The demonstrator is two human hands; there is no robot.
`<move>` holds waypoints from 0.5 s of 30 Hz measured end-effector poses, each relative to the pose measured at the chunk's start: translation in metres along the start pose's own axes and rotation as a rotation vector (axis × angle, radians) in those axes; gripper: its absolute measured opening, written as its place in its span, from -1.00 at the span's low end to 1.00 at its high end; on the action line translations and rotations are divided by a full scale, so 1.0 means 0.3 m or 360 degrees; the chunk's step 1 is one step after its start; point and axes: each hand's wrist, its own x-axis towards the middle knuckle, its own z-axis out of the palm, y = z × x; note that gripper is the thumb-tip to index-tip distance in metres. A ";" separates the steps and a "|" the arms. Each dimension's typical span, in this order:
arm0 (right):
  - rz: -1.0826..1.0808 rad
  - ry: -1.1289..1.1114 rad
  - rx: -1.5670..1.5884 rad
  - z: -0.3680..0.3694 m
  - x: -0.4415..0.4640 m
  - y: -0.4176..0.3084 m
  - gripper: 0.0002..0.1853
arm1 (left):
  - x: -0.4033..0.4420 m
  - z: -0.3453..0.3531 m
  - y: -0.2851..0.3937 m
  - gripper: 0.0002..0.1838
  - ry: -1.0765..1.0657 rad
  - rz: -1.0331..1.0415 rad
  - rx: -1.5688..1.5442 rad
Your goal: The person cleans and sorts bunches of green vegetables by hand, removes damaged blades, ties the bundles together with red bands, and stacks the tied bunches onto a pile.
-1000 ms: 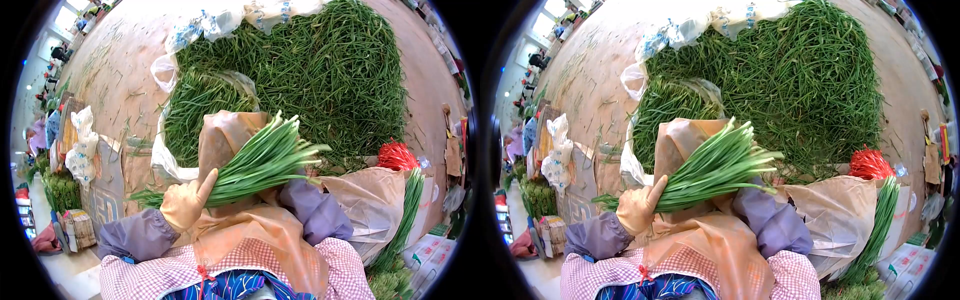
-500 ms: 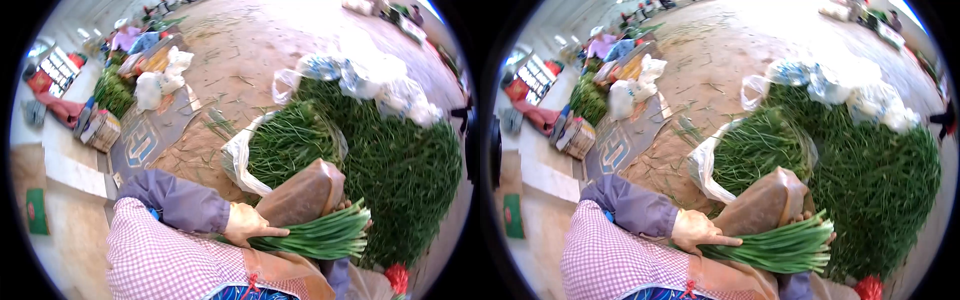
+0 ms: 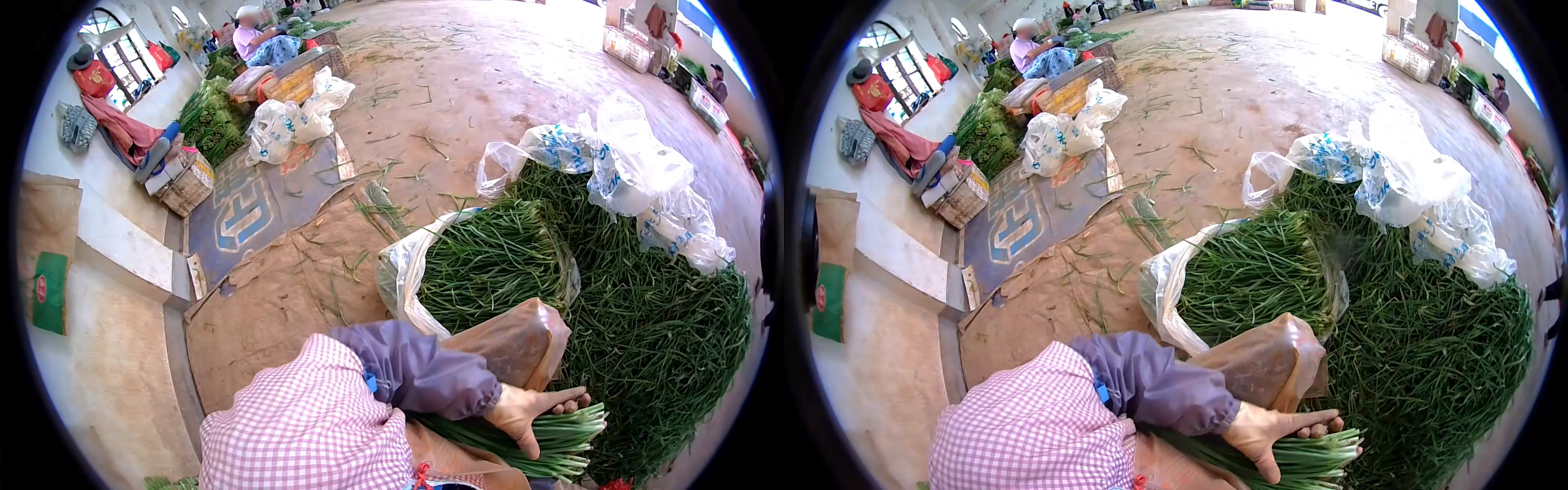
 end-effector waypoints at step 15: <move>-0.0028 0.0396 -0.0544 0.120 -0.059 -0.085 -0.11 | -0.011 0.043 -0.093 -0.06 -0.0166 -0.0652 -0.0986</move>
